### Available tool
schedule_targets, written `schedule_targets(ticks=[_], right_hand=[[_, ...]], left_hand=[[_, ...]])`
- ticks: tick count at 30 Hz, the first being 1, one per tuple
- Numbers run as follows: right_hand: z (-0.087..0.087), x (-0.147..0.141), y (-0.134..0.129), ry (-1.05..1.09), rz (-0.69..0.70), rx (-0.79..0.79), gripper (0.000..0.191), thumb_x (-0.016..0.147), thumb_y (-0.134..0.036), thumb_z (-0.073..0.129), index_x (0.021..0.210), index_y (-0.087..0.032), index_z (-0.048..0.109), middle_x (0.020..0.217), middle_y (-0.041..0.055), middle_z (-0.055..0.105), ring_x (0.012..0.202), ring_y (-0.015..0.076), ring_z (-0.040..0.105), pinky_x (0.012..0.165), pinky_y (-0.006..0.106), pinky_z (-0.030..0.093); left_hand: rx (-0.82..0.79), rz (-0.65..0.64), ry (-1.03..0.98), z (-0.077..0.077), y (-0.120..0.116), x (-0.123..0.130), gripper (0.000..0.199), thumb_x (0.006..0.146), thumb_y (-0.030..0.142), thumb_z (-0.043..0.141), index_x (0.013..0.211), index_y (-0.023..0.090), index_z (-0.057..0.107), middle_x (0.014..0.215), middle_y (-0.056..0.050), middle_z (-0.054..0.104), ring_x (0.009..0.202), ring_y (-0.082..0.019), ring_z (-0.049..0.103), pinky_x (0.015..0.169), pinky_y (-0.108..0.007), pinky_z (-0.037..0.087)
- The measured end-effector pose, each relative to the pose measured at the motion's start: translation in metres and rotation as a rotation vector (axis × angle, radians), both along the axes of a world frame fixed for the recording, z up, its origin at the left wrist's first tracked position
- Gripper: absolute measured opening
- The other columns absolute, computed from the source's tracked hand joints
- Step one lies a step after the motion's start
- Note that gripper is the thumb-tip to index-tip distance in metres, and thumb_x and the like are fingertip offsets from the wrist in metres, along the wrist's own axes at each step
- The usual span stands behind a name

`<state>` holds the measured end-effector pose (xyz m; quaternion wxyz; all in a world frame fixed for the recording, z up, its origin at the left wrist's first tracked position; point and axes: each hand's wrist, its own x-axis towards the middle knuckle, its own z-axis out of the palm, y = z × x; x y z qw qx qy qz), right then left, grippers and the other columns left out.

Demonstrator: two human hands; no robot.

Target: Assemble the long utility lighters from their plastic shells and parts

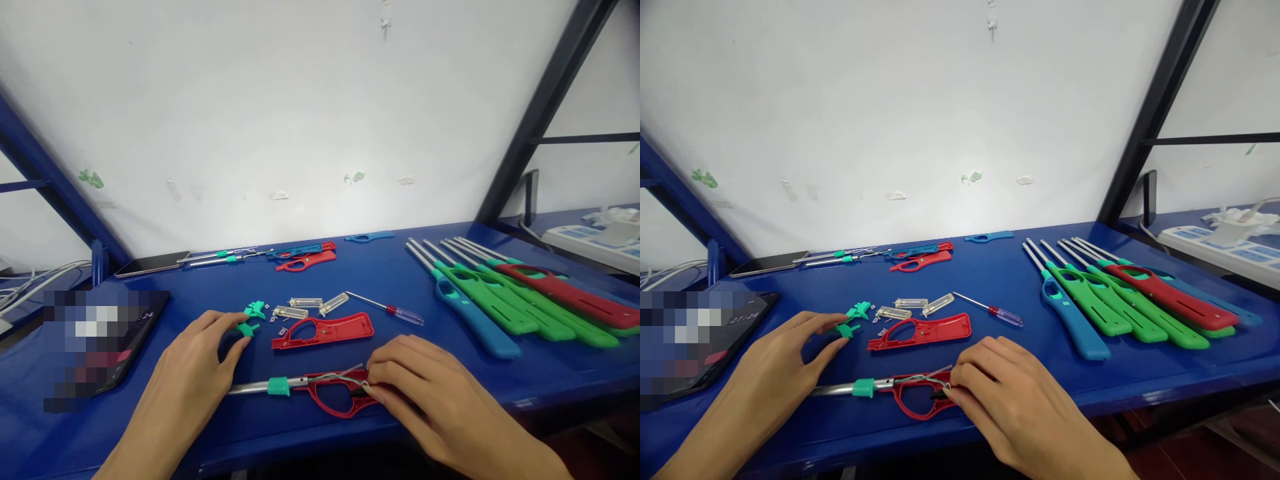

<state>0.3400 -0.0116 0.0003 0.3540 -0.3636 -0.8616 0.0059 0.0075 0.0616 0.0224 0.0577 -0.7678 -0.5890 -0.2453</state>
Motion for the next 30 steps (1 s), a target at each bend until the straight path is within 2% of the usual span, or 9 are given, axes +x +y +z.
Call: schedule_targets(ticks=[3,5,10,14,16,18,21,24,30], right_hand=[[0.001,0.0,0.0,-0.007,-0.001,0.006,0.015,0.113,-0.024,0.053,0.107,-0.021,0.067,0.097,0.0003,0.075,0.086,0.0171,0.067,0.087,0.033,0.051],[0.003,-0.001,0.0,-0.005,-0.001,-0.001,0.016,0.113,-0.025,0.053,0.106,-0.021,0.067,0.097,0.0006,0.075,0.086,0.0174,0.067,0.087,0.033,0.052],[0.004,-0.001,-0.001,0.002,0.016,-0.048,0.015,0.112,-0.027,0.056,0.108,-0.021,0.069,0.099,0.0012,0.075,0.087,0.0181,0.067,0.085,0.033,0.052],[0.003,0.0,-0.001,0.006,0.016,-0.048,0.015,0.111,-0.028,0.059,0.105,-0.021,0.071,0.098,0.0015,0.075,0.086,0.0184,0.067,0.084,0.033,0.052],[0.002,0.0,-0.001,0.003,0.013,-0.031,0.017,0.112,-0.028,0.058,0.104,-0.022,0.071,0.098,0.0014,0.075,0.086,0.0184,0.068,0.085,0.034,0.052],[0.001,0.001,0.0,-0.003,0.009,-0.013,0.018,0.112,-0.028,0.057,0.104,-0.022,0.071,0.097,0.001,0.076,0.086,0.0182,0.068,0.086,0.034,0.052],[0.001,0.001,0.001,-0.009,0.004,0.0,0.017,0.113,-0.027,0.056,0.105,-0.021,0.07,0.097,0.0007,0.077,0.085,0.0178,0.069,0.085,0.033,0.051],[0.002,0.001,0.001,-0.003,0.0,0.003,0.018,0.114,-0.028,0.054,0.106,-0.021,0.069,0.096,0.0003,0.077,0.085,0.0173,0.07,0.084,0.032,0.051],[0.001,0.0,0.002,0.045,-0.021,-0.016,0.019,0.115,-0.029,0.052,0.107,-0.022,0.068,0.095,0.0004,0.077,0.083,0.0169,0.072,0.08,0.032,0.053]], left_hand=[[0.179,-0.119,-0.058,0.01,-0.017,0.015,0.031,0.101,0.043,0.056,0.117,0.025,0.076,0.106,-0.005,0.077,0.083,-0.025,0.079,0.069,-0.036,0.061],[0.223,-0.28,-0.111,0.016,-0.033,0.031,0.023,0.105,0.041,0.059,0.115,0.029,0.075,0.108,-0.001,0.075,0.086,-0.018,0.079,0.071,-0.027,0.062],[0.191,-0.533,-0.179,0.012,-0.058,0.067,0.017,0.11,0.03,0.059,0.122,0.031,0.071,0.109,0.001,0.073,0.093,-0.012,0.078,0.085,-0.014,0.061],[0.027,-0.68,-0.184,0.002,-0.056,0.071,0.029,0.112,0.012,0.047,0.127,0.03,0.065,0.111,0.001,0.072,0.093,-0.009,0.076,0.086,-0.011,0.06],[0.005,-0.7,-0.177,0.001,-0.053,0.069,0.038,0.11,0.004,0.042,0.128,0.03,0.064,0.111,0.001,0.071,0.09,-0.008,0.075,0.084,-0.012,0.06],[0.064,-0.697,-0.17,0.001,-0.051,0.068,0.042,0.107,0.001,0.04,0.128,0.028,0.064,0.107,0.001,0.071,0.084,-0.008,0.074,0.078,-0.012,0.059],[0.151,-0.682,-0.17,0.002,-0.05,0.068,0.04,0.107,0.002,0.039,0.127,0.025,0.065,0.103,0.0,0.072,0.077,-0.007,0.073,0.072,-0.011,0.058],[0.143,-0.677,-0.172,-0.001,-0.05,0.069,0.034,0.11,0.006,0.043,0.126,0.025,0.065,0.103,0.0,0.072,0.078,-0.008,0.073,0.073,-0.012,0.058],[0.087,-0.675,-0.106,-0.009,-0.051,0.066,0.035,0.11,0.008,0.047,0.129,0.031,0.065,0.103,0.0,0.072,0.084,-0.015,0.072,0.075,-0.024,0.061]])
